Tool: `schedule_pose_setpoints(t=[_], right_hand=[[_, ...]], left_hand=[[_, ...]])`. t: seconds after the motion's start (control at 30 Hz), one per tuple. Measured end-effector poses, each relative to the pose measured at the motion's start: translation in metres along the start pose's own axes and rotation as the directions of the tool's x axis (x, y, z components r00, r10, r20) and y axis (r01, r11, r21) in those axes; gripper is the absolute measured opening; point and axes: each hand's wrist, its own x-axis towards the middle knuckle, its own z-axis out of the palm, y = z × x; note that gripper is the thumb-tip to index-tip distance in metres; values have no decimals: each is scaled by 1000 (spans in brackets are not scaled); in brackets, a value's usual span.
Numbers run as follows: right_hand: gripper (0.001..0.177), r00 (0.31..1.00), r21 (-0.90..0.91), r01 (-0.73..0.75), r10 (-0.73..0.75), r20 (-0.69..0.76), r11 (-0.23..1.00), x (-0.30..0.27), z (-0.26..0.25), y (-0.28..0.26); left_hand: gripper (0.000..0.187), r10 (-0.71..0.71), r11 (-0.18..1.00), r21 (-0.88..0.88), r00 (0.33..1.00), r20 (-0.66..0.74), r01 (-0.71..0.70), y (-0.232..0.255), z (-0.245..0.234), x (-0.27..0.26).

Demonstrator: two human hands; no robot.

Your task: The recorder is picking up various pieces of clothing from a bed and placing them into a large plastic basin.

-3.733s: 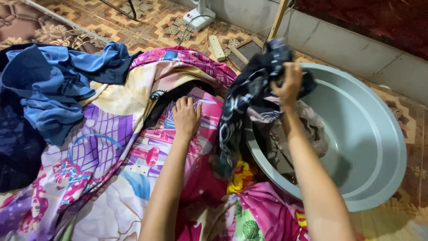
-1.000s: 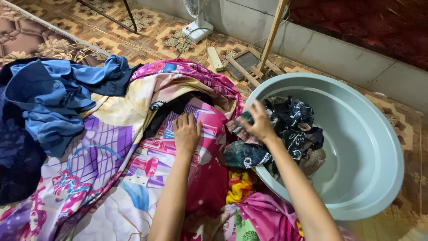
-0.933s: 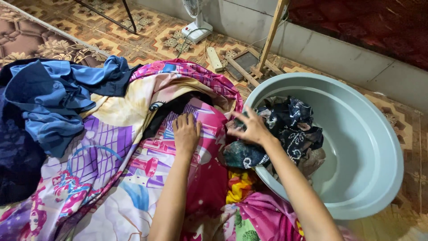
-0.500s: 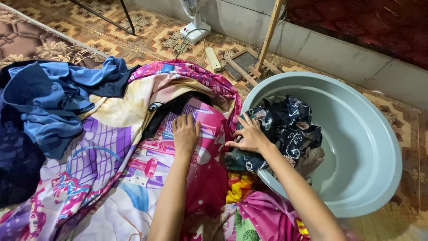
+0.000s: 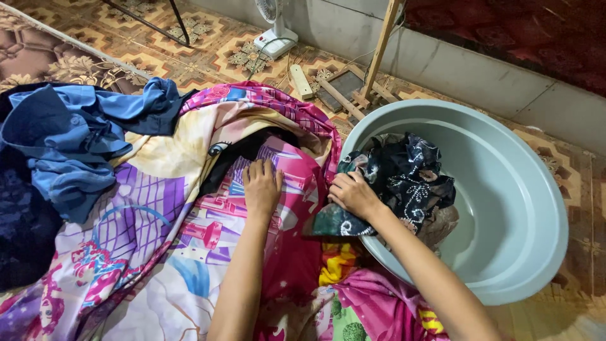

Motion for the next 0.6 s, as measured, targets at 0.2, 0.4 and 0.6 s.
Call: schedule_pose_setpoints(t=[0.2, 0.4, 0.6], right_hand=[[27, 983, -150, -54, 26, -184, 987, 2, 32, 38], [30, 953, -254, -299, 276, -125, 920, -36, 42, 83], [17, 853, -560, -508, 474, -219, 655, -114, 68, 131]], left_hand=[[45, 3, 1000, -5, 1000, 4, -3, -1, 1, 0], [45, -5, 1000, -26, 1000, 6, 5, -1, 0, 0], [44, -14, 999, -42, 1000, 20, 15, -1, -1, 0]])
